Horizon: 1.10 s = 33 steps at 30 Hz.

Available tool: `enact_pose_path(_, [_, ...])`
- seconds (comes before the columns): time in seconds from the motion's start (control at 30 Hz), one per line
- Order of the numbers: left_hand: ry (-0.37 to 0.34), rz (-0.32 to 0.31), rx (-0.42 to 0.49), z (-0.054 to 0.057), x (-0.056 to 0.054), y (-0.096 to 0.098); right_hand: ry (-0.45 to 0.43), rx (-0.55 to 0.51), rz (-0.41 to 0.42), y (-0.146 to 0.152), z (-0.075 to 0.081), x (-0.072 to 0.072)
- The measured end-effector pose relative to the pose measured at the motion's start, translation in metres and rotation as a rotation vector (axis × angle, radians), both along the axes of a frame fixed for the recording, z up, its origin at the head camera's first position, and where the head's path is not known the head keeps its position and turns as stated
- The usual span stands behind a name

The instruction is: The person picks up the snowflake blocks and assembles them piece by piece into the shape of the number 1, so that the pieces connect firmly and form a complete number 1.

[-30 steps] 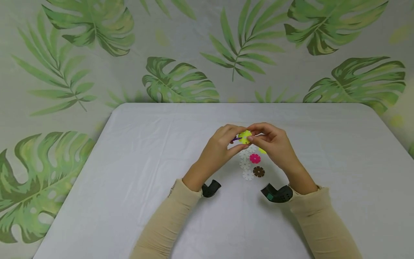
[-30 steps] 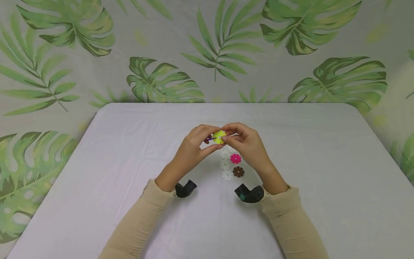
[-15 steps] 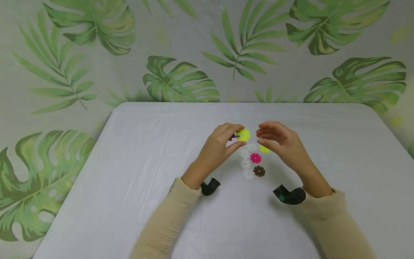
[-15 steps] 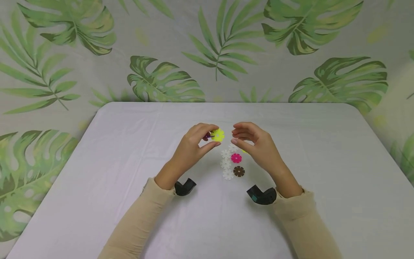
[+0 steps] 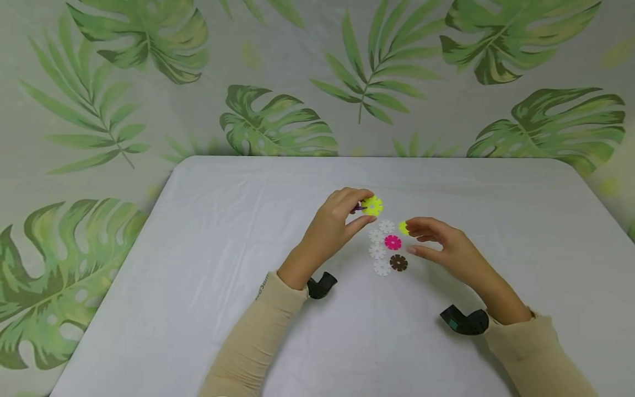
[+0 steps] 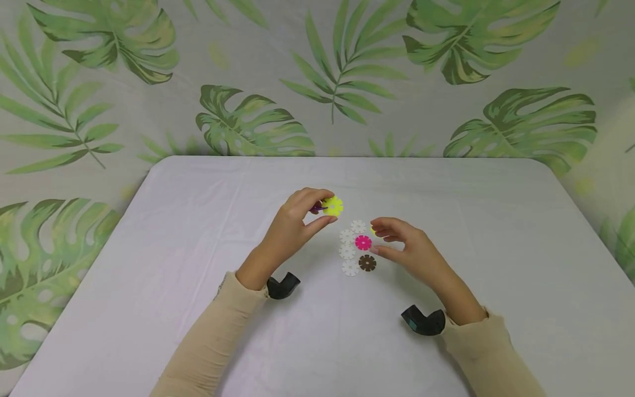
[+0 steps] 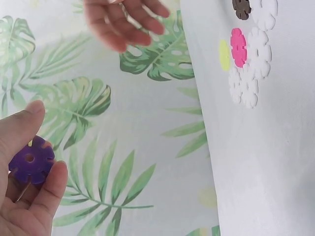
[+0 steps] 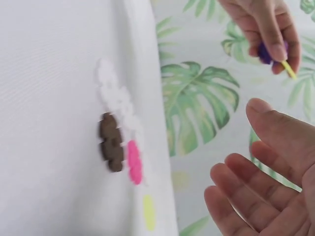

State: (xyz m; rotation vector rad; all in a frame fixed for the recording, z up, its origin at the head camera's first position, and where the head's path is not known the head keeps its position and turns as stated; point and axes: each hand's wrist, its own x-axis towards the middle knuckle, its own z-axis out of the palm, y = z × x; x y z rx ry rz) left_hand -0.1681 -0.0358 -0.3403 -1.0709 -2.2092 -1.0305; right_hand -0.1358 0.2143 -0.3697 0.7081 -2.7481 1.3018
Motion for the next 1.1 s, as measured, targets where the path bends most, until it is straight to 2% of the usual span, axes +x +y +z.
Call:
enact_pose_path(0.3, [0.0,-0.001,-0.004,-0.001,-0.001,-0.001,-0.138,0.021,0.043,0.006,-0.03,0.0])
enact_pose_path(0.53, [-0.011,0.0,-0.009,0.0,-0.001,-0.002,-0.13,0.088,0.062,0.004,-0.043,-0.002])
enact_pose_path(0.8, [-0.007,0.001,-0.011,0.002,-0.001,-0.003,-0.109,0.15,0.075,-0.001,-0.045,-0.001])
enact_pose_path(1.1, [0.0,-0.004,-0.008,0.0,-0.002,-0.003,-0.195,0.086,0.066,-0.002,-0.041,0.0])
